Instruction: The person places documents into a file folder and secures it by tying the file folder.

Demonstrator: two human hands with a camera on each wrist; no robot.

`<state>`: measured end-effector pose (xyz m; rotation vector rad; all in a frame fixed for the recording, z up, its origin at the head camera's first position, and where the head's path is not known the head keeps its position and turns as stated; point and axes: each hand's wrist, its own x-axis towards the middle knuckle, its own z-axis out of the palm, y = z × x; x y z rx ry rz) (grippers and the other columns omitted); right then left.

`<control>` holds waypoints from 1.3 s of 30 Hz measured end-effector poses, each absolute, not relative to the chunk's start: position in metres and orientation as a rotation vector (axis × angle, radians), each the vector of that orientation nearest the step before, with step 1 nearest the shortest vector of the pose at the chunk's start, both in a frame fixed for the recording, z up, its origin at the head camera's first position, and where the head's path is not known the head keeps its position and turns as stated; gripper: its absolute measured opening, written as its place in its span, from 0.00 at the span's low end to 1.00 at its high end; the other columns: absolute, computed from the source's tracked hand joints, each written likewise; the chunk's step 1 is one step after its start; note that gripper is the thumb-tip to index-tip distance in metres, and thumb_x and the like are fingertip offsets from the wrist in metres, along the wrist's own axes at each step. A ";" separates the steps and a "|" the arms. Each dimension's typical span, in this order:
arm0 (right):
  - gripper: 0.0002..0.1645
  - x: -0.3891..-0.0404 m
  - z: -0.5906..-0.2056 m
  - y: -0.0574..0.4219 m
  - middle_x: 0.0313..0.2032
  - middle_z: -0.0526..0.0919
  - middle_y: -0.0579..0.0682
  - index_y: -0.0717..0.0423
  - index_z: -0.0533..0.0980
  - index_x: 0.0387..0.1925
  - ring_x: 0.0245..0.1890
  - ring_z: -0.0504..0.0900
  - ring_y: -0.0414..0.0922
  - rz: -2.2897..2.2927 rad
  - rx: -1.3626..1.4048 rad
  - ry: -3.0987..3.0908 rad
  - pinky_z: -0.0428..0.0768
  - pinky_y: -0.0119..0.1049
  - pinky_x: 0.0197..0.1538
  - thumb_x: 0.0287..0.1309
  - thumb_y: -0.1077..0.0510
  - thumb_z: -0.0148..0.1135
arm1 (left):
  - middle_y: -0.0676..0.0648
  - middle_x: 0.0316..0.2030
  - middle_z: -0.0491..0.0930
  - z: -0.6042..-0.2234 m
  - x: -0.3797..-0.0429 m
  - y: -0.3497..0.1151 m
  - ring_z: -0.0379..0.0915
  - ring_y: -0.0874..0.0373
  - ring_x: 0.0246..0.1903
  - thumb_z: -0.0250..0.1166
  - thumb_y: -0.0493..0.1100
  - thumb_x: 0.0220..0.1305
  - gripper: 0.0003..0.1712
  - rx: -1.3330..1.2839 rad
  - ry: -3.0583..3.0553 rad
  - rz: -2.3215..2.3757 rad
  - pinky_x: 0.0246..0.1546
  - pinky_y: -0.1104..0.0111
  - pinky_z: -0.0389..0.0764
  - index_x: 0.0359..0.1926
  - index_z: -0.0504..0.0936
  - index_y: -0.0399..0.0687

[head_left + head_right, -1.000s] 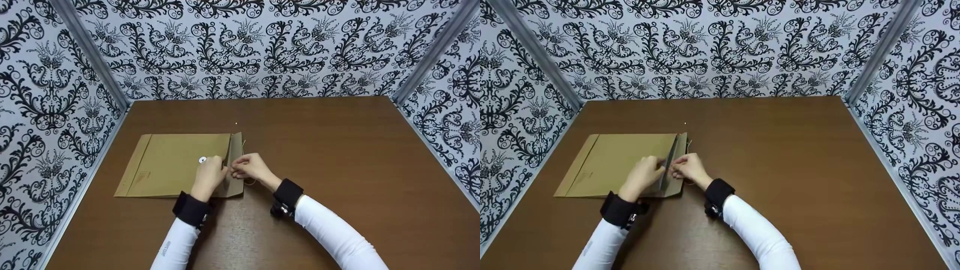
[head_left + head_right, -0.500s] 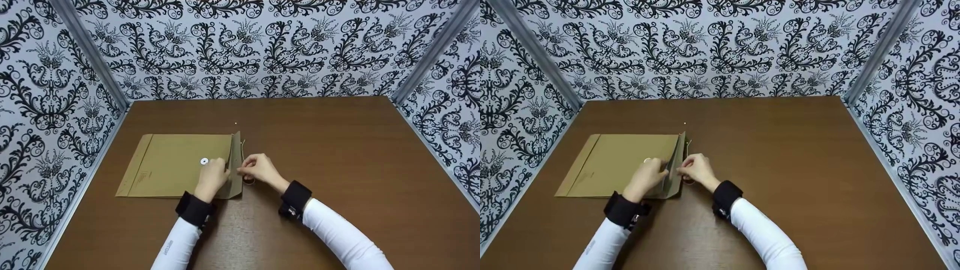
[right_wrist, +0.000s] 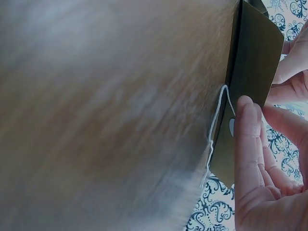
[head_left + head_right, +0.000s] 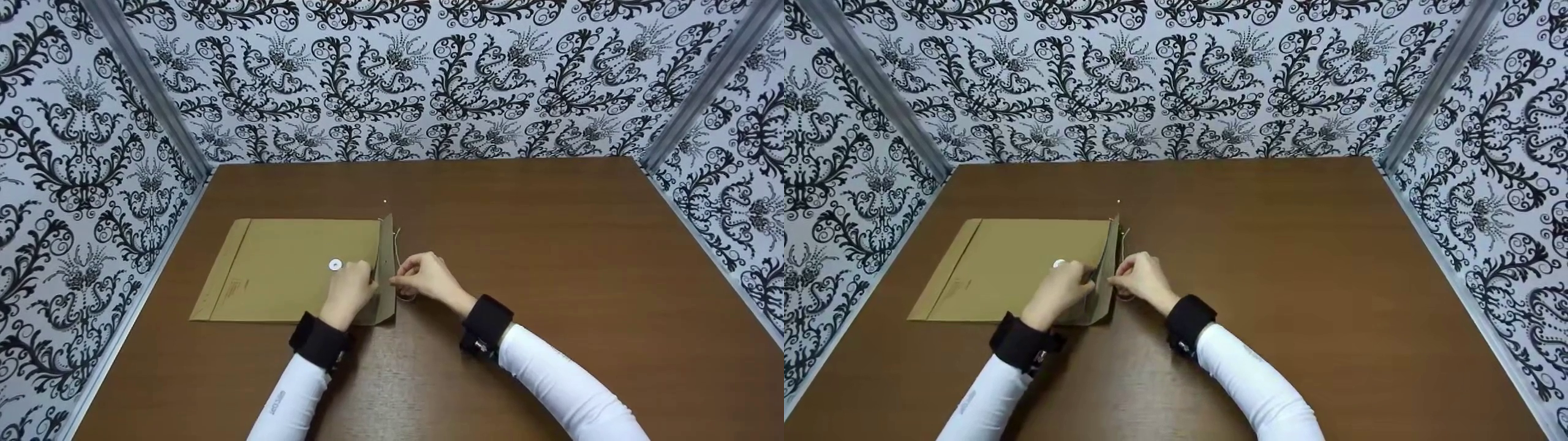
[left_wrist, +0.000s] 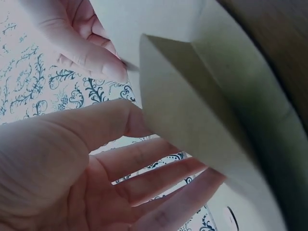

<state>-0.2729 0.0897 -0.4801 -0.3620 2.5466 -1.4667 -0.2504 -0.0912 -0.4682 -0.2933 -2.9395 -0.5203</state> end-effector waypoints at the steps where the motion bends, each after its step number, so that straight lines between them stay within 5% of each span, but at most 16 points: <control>1: 0.08 -0.273 -0.480 0.090 0.27 0.91 0.57 0.59 0.85 0.29 0.21 0.87 0.38 -1.455 -0.371 2.556 0.87 0.34 0.29 0.56 0.57 0.76 | 0.34 0.31 0.88 -0.468 -0.250 -0.091 0.86 0.39 0.30 0.71 0.36 0.57 0.08 -0.299 -2.943 -0.513 0.31 0.49 0.85 0.26 0.84 0.36; 9: 0.07 -0.271 -0.477 0.089 0.29 0.92 0.56 0.59 0.87 0.32 0.22 0.85 0.33 -1.402 -0.441 2.601 0.81 0.25 0.29 0.57 0.58 0.75 | 0.36 0.30 0.88 -0.465 -0.251 -0.095 0.86 0.41 0.29 0.72 0.39 0.57 0.10 -0.386 -3.006 -0.480 0.30 0.50 0.84 0.24 0.82 0.37; 21: 0.10 -0.266 -0.470 0.079 0.38 0.92 0.57 0.60 0.88 0.39 0.32 0.91 0.45 -1.337 -0.581 2.692 0.83 0.28 0.36 0.61 0.58 0.71 | 0.35 0.29 0.87 -0.463 -0.253 -0.102 0.86 0.39 0.31 0.73 0.29 0.47 0.06 -0.473 -2.974 -0.451 0.30 0.48 0.84 0.26 0.82 0.36; 31: 0.14 -0.255 -0.472 0.067 0.47 0.91 0.57 0.62 0.86 0.49 0.42 0.89 0.47 -1.104 -0.877 2.743 0.86 0.42 0.48 0.71 0.58 0.61 | 0.32 0.33 0.87 -0.463 -0.269 -0.125 0.84 0.35 0.33 0.69 0.25 0.44 0.08 -0.511 -3.035 -0.568 0.34 0.46 0.83 0.29 0.83 0.36; 39: 0.15 -0.244 -0.475 0.059 0.44 0.91 0.57 0.62 0.84 0.49 0.40 0.90 0.51 -0.745 -1.159 2.815 0.86 0.49 0.43 0.75 0.59 0.54 | 0.30 0.43 0.88 -0.461 -0.278 -0.142 0.85 0.35 0.43 0.58 0.22 0.51 0.17 -0.512 -3.105 -0.793 0.47 0.47 0.85 0.40 0.86 0.32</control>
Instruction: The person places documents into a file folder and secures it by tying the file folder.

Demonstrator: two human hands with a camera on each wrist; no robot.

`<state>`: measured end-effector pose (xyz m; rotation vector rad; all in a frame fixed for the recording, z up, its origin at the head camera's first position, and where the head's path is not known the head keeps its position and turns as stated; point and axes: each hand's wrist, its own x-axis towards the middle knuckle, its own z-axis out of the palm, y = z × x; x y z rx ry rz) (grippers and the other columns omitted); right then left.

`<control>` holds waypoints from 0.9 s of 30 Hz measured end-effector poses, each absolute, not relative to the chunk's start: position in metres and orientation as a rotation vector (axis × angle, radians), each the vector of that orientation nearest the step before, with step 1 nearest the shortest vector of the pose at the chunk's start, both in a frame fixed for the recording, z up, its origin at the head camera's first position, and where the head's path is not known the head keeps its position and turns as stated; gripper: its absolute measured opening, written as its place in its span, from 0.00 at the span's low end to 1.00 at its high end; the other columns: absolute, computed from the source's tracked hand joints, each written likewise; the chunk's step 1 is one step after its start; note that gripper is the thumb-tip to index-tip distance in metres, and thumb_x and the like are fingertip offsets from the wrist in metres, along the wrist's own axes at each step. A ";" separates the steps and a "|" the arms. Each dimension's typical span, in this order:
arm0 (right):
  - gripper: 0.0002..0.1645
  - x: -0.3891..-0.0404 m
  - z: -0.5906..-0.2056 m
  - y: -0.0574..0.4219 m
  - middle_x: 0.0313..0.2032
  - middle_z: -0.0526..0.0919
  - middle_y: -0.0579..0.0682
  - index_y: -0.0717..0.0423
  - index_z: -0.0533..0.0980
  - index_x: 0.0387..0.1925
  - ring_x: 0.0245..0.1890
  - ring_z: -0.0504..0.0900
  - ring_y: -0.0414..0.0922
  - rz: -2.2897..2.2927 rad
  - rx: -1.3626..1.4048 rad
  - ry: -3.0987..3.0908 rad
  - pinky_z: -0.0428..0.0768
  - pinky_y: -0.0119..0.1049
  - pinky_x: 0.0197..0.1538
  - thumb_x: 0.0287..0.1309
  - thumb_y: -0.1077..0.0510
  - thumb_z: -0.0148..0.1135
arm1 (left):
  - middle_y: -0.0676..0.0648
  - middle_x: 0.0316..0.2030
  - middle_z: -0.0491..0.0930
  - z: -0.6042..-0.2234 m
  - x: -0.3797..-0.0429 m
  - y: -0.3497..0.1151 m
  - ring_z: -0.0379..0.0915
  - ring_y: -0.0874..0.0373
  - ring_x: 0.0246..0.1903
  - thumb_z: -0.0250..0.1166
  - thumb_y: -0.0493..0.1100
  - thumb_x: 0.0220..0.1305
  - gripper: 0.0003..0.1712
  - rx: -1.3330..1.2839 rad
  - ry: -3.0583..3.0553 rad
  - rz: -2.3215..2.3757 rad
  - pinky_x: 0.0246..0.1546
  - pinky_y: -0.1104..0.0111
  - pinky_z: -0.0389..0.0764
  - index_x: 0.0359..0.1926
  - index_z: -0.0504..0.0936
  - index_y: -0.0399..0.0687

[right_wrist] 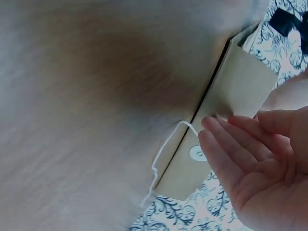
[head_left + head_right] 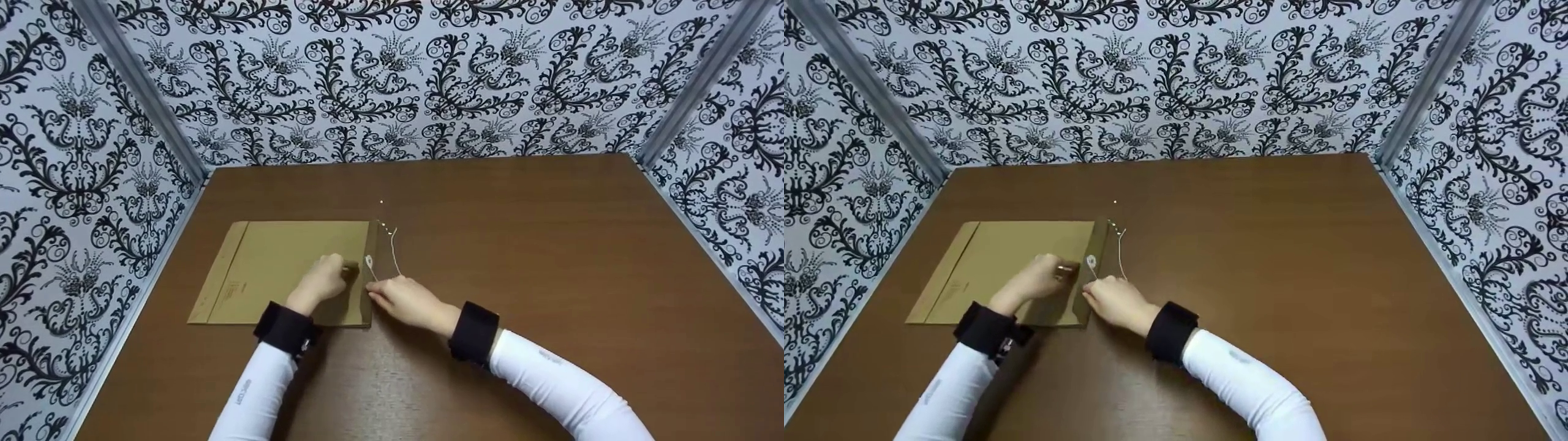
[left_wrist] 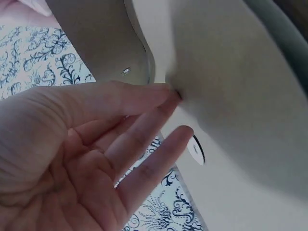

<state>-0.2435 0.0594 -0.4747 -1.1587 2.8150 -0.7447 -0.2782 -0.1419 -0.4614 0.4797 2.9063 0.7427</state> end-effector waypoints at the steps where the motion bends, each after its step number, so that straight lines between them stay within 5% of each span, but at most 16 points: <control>1: 0.14 -0.243 -0.475 0.058 0.42 0.91 0.56 0.60 0.83 0.47 0.41 0.91 0.51 -0.689 -1.197 2.835 0.86 0.48 0.43 0.75 0.59 0.53 | 0.30 0.45 0.87 -0.462 -0.279 -0.143 0.85 0.34 0.46 0.58 0.22 0.52 0.17 0.482 2.891 0.772 0.50 0.47 0.85 0.42 0.86 0.31; 10: 0.11 -0.235 -0.475 0.050 0.54 0.88 0.54 0.58 0.82 0.43 0.44 0.91 0.52 -0.309 -1.337 2.964 0.88 0.46 0.41 0.73 0.58 0.56 | 0.32 0.55 0.84 -0.463 -0.284 -0.149 0.83 0.37 0.56 0.52 0.20 0.52 0.29 0.418 2.789 0.952 0.63 0.51 0.80 0.55 0.84 0.30; 27: 0.10 -0.234 -0.481 0.041 0.35 0.85 0.47 0.54 0.81 0.29 0.27 0.87 0.48 -0.071 -1.412 2.993 0.83 0.41 0.27 0.67 0.62 0.59 | 0.33 0.48 0.88 -0.475 -0.286 -0.149 0.85 0.38 0.52 0.59 0.25 0.59 0.19 0.351 2.843 1.086 0.58 0.50 0.82 0.50 0.86 0.29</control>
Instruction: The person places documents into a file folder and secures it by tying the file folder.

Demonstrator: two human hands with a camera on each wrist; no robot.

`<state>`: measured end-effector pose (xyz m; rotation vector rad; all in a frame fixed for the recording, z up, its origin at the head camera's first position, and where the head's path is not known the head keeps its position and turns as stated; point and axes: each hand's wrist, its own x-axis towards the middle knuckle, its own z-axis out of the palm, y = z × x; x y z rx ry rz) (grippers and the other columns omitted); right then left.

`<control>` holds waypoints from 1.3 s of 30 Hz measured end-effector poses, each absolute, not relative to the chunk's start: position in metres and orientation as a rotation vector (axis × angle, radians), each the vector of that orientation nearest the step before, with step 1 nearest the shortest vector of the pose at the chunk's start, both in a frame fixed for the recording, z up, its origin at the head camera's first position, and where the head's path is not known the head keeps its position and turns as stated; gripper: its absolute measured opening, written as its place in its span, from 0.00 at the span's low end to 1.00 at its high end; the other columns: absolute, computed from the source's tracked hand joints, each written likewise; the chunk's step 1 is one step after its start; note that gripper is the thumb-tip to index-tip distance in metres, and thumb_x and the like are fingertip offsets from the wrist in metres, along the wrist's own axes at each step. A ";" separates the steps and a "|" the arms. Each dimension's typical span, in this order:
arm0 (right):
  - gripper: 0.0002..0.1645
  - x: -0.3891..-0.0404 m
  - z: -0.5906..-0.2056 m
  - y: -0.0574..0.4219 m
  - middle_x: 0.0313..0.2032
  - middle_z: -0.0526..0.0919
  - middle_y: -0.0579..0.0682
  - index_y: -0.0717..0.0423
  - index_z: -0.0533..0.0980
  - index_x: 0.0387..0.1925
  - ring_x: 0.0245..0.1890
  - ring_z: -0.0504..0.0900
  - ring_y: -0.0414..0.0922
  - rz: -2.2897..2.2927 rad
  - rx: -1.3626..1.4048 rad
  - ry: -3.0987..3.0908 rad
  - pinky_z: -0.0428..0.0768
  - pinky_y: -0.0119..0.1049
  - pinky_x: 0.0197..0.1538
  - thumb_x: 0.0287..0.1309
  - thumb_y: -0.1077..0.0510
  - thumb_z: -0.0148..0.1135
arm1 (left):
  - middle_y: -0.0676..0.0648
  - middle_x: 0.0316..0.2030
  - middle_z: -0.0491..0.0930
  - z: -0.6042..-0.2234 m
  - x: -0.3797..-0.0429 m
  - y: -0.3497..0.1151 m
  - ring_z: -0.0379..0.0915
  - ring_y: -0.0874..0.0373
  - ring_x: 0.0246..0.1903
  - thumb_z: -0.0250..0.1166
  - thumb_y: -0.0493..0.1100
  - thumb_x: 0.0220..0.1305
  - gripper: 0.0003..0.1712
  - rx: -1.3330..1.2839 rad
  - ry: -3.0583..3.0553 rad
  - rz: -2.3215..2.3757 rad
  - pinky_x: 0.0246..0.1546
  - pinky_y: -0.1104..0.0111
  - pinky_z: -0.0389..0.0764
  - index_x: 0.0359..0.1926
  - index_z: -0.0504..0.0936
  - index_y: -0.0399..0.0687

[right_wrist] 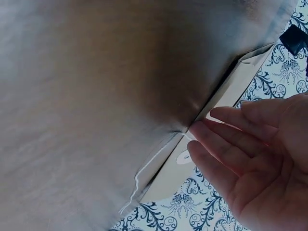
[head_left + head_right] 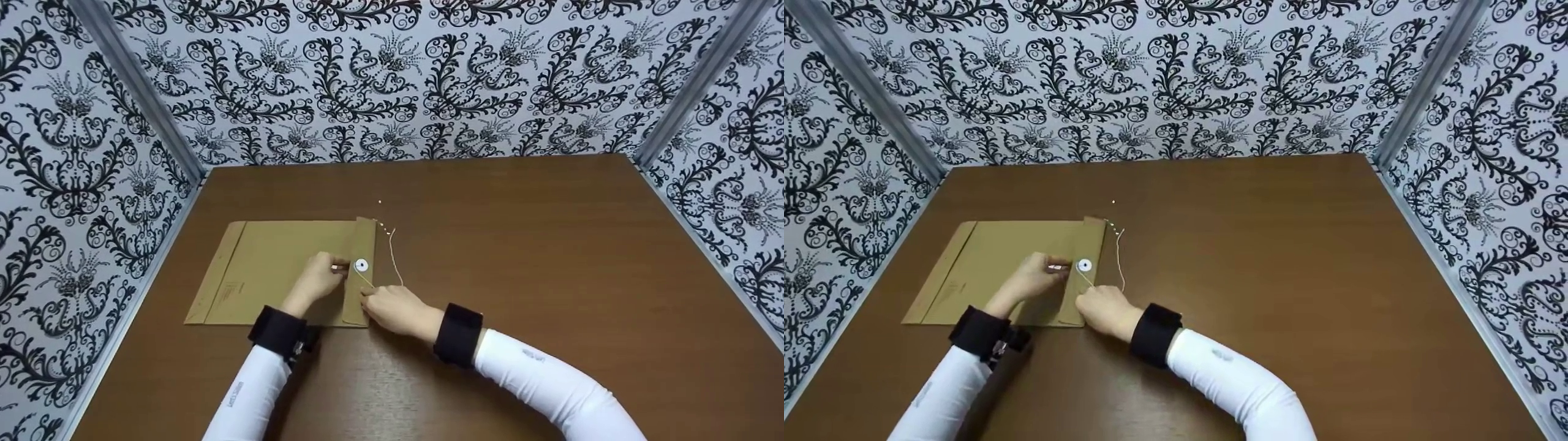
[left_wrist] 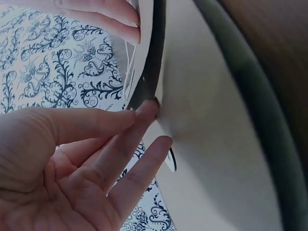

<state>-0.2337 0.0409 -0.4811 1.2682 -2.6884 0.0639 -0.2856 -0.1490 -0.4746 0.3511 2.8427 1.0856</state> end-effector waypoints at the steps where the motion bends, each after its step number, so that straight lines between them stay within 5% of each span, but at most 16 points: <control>1: 0.10 -0.234 -0.481 0.041 0.35 0.85 0.47 0.55 0.81 0.28 0.27 0.87 0.47 0.058 1.273 -2.682 0.83 0.41 0.26 0.67 0.62 0.60 | 0.32 0.49 0.87 -0.474 -0.286 -0.148 0.85 0.38 0.52 0.60 0.25 0.60 0.18 0.343 2.849 1.081 0.58 0.50 0.83 0.51 0.85 0.29; 6: 0.09 -0.233 -0.479 0.042 0.35 0.84 0.47 0.54 0.81 0.29 0.27 0.87 0.47 -0.016 1.299 -2.667 0.83 0.40 0.26 0.66 0.62 0.61 | 0.32 0.47 0.88 -0.465 -0.287 -0.144 0.86 0.38 0.49 0.64 0.27 0.59 0.17 0.364 2.943 0.950 0.52 0.50 0.85 0.50 0.86 0.31; 15: 0.09 -0.234 -0.477 0.042 0.34 0.84 0.47 0.53 0.82 0.28 0.28 0.87 0.47 0.000 1.307 -2.682 0.84 0.41 0.27 0.65 0.61 0.62 | 0.36 0.34 0.88 -0.459 -0.303 -0.138 0.85 0.39 0.35 0.67 0.33 0.63 0.02 0.698 3.051 0.452 0.36 0.49 0.85 0.35 0.86 0.38; 35: 0.13 -0.234 -0.474 0.042 0.34 0.84 0.49 0.55 0.81 0.29 0.30 0.87 0.50 0.077 1.293 -2.763 0.84 0.43 0.29 0.71 0.57 0.59 | 0.37 0.45 0.88 -0.468 -0.349 -0.133 0.87 0.38 0.46 0.67 0.43 0.69 0.11 0.818 3.036 0.150 0.45 0.47 0.87 0.44 0.85 0.39; 39: 0.12 -0.233 -0.471 0.041 0.36 0.84 0.50 0.55 0.82 0.31 0.33 0.88 0.52 0.165 1.259 -2.852 0.85 0.45 0.33 0.69 0.54 0.62 | 0.38 0.56 0.85 -0.467 -0.356 -0.134 0.85 0.39 0.53 0.65 0.44 0.71 0.15 0.821 3.016 0.111 0.52 0.47 0.85 0.52 0.85 0.40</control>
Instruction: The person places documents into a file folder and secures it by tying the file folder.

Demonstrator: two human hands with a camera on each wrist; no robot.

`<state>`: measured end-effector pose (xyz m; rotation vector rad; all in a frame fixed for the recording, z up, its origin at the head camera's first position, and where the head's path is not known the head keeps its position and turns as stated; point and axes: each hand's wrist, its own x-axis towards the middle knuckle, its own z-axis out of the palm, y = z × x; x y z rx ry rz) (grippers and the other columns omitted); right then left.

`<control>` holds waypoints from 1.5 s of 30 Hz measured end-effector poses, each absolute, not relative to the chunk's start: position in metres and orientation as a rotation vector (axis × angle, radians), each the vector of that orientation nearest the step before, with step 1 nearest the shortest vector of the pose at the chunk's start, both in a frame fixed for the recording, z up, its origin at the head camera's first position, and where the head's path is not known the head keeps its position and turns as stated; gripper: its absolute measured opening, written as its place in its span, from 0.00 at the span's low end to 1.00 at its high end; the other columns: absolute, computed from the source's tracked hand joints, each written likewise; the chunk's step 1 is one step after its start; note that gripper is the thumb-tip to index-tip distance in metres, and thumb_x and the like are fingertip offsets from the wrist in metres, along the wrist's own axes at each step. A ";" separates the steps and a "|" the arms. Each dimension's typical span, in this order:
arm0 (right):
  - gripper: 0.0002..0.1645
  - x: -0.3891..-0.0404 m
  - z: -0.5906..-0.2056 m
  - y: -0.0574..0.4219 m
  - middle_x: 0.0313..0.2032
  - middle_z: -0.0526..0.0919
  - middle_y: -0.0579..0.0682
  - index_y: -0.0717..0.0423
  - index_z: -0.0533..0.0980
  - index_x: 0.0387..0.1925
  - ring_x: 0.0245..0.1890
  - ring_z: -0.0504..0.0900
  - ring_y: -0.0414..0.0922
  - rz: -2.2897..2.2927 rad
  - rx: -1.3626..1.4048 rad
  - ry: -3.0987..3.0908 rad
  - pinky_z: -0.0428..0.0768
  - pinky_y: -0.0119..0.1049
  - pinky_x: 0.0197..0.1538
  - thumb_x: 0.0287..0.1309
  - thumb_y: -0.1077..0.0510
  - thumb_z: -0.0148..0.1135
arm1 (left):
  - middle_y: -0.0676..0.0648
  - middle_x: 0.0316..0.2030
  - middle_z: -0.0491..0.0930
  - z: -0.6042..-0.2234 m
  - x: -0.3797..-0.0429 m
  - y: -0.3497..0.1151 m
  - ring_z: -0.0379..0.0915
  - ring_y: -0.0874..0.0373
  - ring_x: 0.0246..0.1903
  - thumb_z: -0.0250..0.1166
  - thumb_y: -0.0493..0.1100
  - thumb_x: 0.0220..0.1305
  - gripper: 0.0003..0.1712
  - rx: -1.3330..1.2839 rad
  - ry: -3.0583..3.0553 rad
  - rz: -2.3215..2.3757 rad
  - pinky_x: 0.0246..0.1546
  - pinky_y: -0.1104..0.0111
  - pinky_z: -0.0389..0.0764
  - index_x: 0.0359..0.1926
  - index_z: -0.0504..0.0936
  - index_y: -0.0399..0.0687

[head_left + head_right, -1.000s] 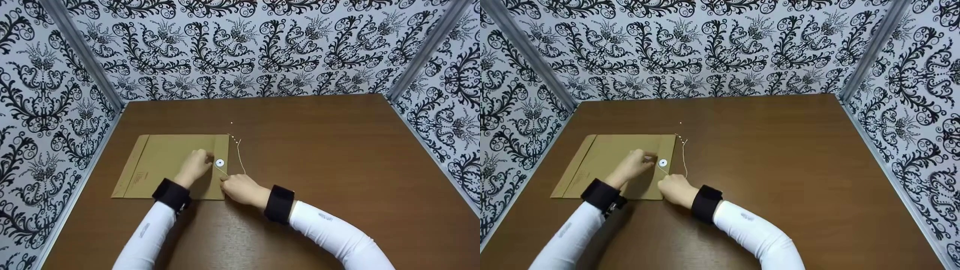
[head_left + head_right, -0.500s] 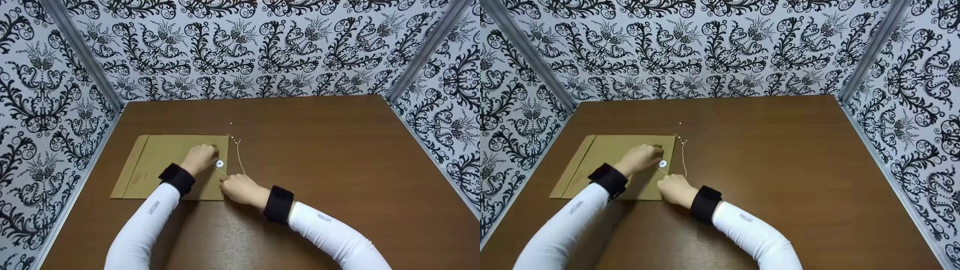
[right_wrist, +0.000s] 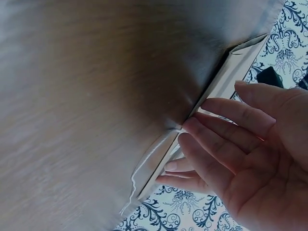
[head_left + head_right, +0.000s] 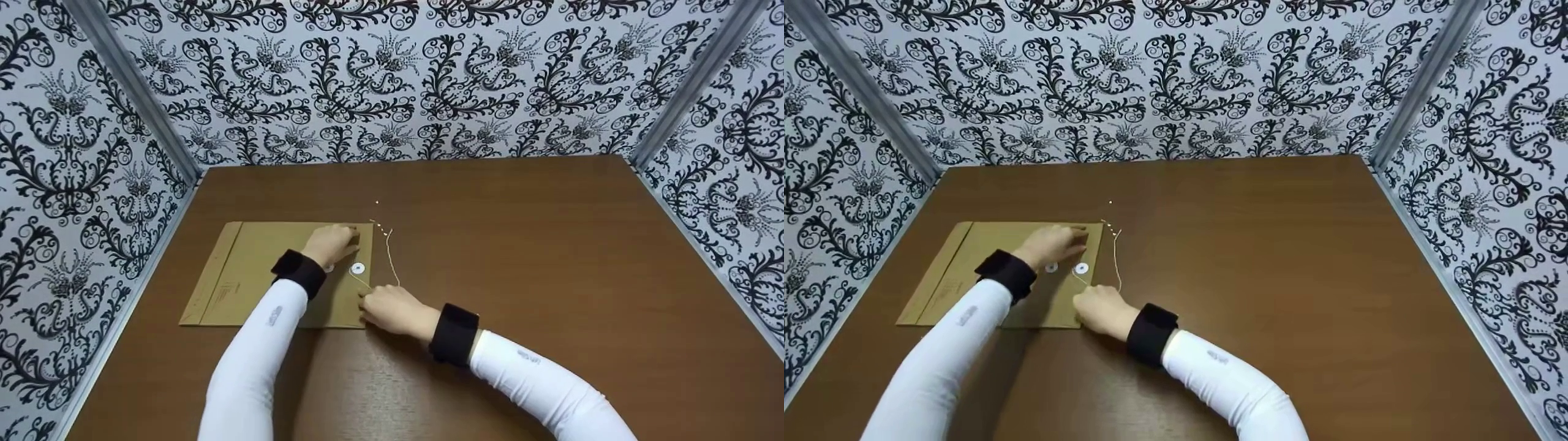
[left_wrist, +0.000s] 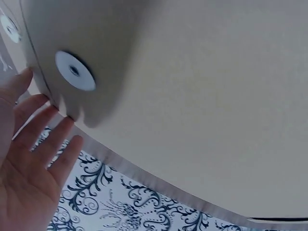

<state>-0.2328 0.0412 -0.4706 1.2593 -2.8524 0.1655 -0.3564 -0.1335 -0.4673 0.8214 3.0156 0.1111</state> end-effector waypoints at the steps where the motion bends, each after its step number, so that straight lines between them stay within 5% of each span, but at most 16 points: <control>1: 0.12 -0.232 -0.470 0.041 0.36 0.85 0.51 0.55 0.82 0.31 0.33 0.88 0.52 0.172 1.256 -2.867 0.85 0.46 0.33 0.69 0.53 0.63 | 0.39 0.58 0.84 -0.468 -0.358 -0.134 0.84 0.39 0.56 0.65 0.45 0.71 0.17 0.811 3.006 0.107 0.55 0.48 0.85 0.55 0.84 0.40; 23: 0.11 -0.226 -0.473 0.048 0.31 0.85 0.48 0.53 0.80 0.21 0.28 0.88 0.51 -0.001 1.199 -2.805 0.85 0.44 0.28 0.59 0.61 0.66 | 0.41 0.70 0.75 -0.474 -0.353 -0.135 0.78 0.41 0.64 0.62 0.44 0.73 0.23 0.847 3.033 0.058 0.58 0.49 0.83 0.65 0.79 0.41; 31: 0.08 -0.221 -0.473 0.067 0.41 0.86 0.46 0.54 0.81 0.20 0.29 0.87 0.49 -0.038 1.185 -2.757 0.85 0.42 0.28 0.53 0.64 0.67 | 0.39 0.67 0.78 -0.478 -0.349 -0.137 0.79 0.42 0.63 0.64 0.44 0.72 0.22 0.934 3.065 0.097 0.59 0.51 0.82 0.62 0.81 0.39; 45: 0.11 -0.229 -0.474 0.107 0.56 0.88 0.55 0.57 0.83 0.22 0.28 0.88 0.52 0.014 1.084 -2.791 0.85 0.46 0.27 0.59 0.62 0.64 | 0.40 0.71 0.73 -0.476 -0.346 -0.131 0.75 0.44 0.68 0.61 0.49 0.74 0.27 0.884 3.008 0.018 0.63 0.52 0.80 0.68 0.76 0.40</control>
